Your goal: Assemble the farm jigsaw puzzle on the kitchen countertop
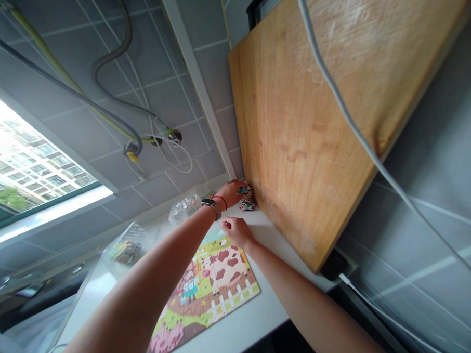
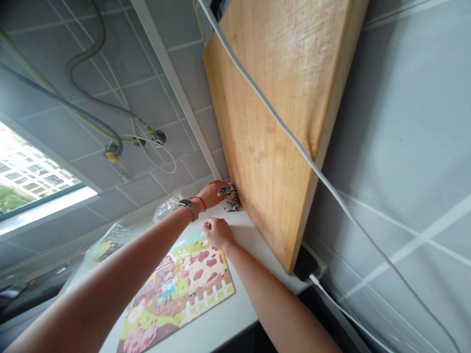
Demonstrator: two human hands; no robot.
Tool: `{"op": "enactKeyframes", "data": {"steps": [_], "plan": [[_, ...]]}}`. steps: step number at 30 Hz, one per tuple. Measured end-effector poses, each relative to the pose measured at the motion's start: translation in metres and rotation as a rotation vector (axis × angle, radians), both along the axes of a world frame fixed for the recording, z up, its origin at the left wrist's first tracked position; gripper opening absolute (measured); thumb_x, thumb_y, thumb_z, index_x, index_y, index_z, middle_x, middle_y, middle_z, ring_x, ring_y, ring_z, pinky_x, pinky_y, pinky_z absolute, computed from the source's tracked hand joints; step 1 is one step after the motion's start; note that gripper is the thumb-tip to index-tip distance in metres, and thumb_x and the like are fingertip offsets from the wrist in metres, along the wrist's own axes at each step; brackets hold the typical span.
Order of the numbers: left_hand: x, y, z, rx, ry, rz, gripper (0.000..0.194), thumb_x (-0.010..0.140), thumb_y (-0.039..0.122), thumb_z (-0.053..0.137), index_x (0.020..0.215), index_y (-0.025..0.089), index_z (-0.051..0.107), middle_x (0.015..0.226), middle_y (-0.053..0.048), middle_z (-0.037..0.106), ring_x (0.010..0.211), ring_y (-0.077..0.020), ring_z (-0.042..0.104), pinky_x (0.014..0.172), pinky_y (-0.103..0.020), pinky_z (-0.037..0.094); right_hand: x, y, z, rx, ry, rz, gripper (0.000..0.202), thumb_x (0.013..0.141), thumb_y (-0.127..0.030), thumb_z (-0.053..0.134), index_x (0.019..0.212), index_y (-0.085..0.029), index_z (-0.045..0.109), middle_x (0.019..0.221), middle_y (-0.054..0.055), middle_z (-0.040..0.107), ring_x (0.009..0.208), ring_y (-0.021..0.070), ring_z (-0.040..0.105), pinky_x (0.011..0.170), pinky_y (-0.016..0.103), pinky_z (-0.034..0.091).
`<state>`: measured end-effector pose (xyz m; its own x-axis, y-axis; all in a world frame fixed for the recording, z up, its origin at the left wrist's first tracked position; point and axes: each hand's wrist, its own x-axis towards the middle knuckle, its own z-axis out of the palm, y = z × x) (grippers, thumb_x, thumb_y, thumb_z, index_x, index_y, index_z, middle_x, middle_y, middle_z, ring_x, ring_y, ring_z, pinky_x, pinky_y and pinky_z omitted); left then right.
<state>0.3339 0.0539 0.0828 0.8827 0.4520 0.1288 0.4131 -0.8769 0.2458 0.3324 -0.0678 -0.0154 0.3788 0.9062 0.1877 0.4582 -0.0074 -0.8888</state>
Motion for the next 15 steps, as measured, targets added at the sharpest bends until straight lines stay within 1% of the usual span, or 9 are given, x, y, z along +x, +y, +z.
{"op": "enactKeyframes", "data": {"steps": [5, 7, 9, 10, 12, 13, 15], "plan": [[-0.0011, 0.0080, 0.0005, 0.031, -0.007, 0.042, 0.038, 0.090, 0.009, 0.059, 0.122, 0.020, 0.076, 0.117, -0.008, 0.078, 0.107, -0.0230, 0.073, 0.101, -0.032, 0.056, 0.0002, -0.0023, 0.0041, -0.035, -0.022, 0.021, 0.022, 0.094, -0.025, 0.059, 0.092, -0.023, 0.081, 0.090, 0.005, 0.083, 0.084, 0.0197, 0.074, 0.072, 0.024, 0.045], [-0.0011, 0.0101, 0.0000, 0.032, -0.019, 0.056, 0.035, 0.093, 0.011, 0.057, 0.121, 0.019, 0.076, 0.115, -0.008, 0.079, 0.104, -0.0230, 0.074, 0.100, -0.032, 0.057, 0.0002, -0.0034, 0.0055, -0.050, -0.031, 0.025, 0.023, 0.095, -0.026, 0.059, 0.092, -0.023, 0.082, 0.091, 0.005, 0.083, 0.085, 0.0197, 0.074, 0.073, 0.024, 0.045], [-0.0003, 0.0104, -0.0015, 0.027, -0.023, 0.055, 0.029, 0.094, 0.018, 0.063, 0.119, 0.020, 0.077, 0.116, -0.007, 0.079, 0.103, -0.0236, 0.075, 0.099, -0.032, 0.057, -0.0001, -0.0042, 0.0066, -0.066, -0.042, 0.026, 0.023, 0.095, -0.026, 0.059, 0.093, -0.024, 0.082, 0.091, 0.005, 0.083, 0.085, 0.0201, 0.075, 0.073, 0.024, 0.045], [0.0004, 0.0101, -0.0025, 0.024, -0.022, 0.050, 0.028, 0.091, 0.023, 0.069, 0.117, 0.020, 0.078, 0.116, -0.008, 0.079, 0.103, -0.0243, 0.075, 0.098, -0.032, 0.058, -0.0003, -0.0045, 0.0070, -0.072, -0.047, 0.025, 0.023, 0.095, -0.027, 0.059, 0.093, -0.024, 0.082, 0.091, 0.005, 0.083, 0.086, 0.0203, 0.074, 0.073, 0.025, 0.045], [0.0024, 0.0094, -0.0045, 0.021, -0.020, 0.040, 0.033, 0.084, 0.028, 0.080, 0.116, 0.020, 0.078, 0.117, -0.009, 0.078, 0.105, -0.0257, 0.074, 0.097, -0.033, 0.058, -0.0008, -0.0049, 0.0075, -0.080, -0.055, 0.024, 0.023, 0.095, -0.027, 0.059, 0.094, -0.024, 0.082, 0.091, 0.005, 0.083, 0.086, 0.0204, 0.074, 0.073, 0.025, 0.044], [0.0034, 0.0093, -0.0054, 0.022, -0.022, 0.041, 0.036, 0.081, 0.027, 0.082, 0.116, 0.019, 0.078, 0.116, -0.010, 0.078, 0.105, -0.0261, 0.074, 0.097, -0.033, 0.059, -0.0010, -0.0049, 0.0074, -0.083, -0.058, 0.023, 0.023, 0.096, -0.027, 0.059, 0.094, -0.024, 0.082, 0.091, 0.005, 0.083, 0.085, 0.0205, 0.074, 0.073, 0.025, 0.044], [0.0050, 0.0099, -0.0065, 0.022, -0.032, 0.048, 0.036, 0.079, 0.022, 0.082, 0.115, 0.018, 0.078, 0.115, -0.010, 0.078, 0.103, -0.0255, 0.074, 0.095, -0.033, 0.059, -0.0013, -0.0048, 0.0070, -0.086, -0.061, 0.022, 0.023, 0.096, -0.028, 0.059, 0.094, -0.024, 0.081, 0.090, 0.005, 0.083, 0.084, 0.0204, 0.074, 0.073, 0.025, 0.044]]}}
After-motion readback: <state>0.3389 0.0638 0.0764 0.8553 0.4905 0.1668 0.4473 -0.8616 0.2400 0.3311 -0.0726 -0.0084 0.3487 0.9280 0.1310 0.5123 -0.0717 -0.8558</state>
